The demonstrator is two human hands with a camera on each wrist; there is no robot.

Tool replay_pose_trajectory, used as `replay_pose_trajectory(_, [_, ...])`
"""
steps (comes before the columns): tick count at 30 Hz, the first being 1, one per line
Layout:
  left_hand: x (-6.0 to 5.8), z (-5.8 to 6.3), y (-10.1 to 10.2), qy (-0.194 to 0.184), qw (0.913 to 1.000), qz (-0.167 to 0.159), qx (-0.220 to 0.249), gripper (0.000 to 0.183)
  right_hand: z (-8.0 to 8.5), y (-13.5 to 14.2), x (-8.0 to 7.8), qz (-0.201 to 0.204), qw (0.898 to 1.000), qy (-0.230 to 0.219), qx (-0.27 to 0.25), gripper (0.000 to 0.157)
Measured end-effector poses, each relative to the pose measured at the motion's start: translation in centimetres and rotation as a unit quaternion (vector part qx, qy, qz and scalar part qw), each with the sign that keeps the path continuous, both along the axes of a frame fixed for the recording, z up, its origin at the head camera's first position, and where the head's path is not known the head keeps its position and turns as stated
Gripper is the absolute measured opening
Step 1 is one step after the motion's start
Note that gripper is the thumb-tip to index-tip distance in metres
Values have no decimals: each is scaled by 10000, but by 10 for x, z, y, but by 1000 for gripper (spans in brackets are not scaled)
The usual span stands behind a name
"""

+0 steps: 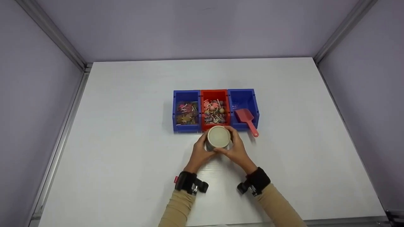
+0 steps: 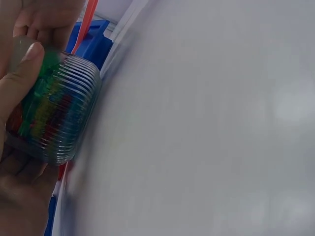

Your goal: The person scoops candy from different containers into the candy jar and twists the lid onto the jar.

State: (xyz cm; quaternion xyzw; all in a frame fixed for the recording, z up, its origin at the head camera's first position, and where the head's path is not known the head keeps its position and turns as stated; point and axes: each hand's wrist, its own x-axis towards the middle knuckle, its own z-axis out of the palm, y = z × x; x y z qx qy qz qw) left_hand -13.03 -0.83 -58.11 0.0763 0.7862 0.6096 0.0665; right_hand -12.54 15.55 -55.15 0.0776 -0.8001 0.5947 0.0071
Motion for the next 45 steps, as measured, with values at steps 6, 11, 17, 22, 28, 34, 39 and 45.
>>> replay_pose_trajectory(6, [-1, 3, 1, -114, 9999, 61, -98, 91, 13, -2, -1, 132, 9939, 115, 1086, 89])
replay_pose_trajectory(11, [-1, 4, 2, -15, 10000, 33, -54, 88, 35, -4, -3, 413, 9692, 191, 2420, 93])
replay_pose_trajectory(17, [1, 4, 3, -225, 9997, -21, -112, 87, 62, -9, -16, 1187, 9187, 542, 3728, 92])
replay_pose_trajectory(22, [3, 3, 3, -405, 9992, -14, 7, 87, 80, -14, -28, 2012, 8859, 587, 4138, 92])
replay_pose_trajectory(28, [2, 2, 2, -356, 9993, 2, 110, 89, 89, -16, -39, 2507, 8632, 639, 4336, 85])
replay_pose_trajectory(34, [1, 1, 2, -515, 9985, 26, 182, 92, 89, -16, -44, 2628, 8511, 571, 4508, 82])
replay_pose_trajectory(39, [1, 3, 3, -685, 9975, 63, 159, 91, 87, -17, -45, 2473, 8550, 91, 4558, 76])
replay_pose_trajectory(45, [2, 4, 4, -696, 9973, 81, 224, 92, 88, -20, -43, 2151, 8588, -96, 4649, 75])
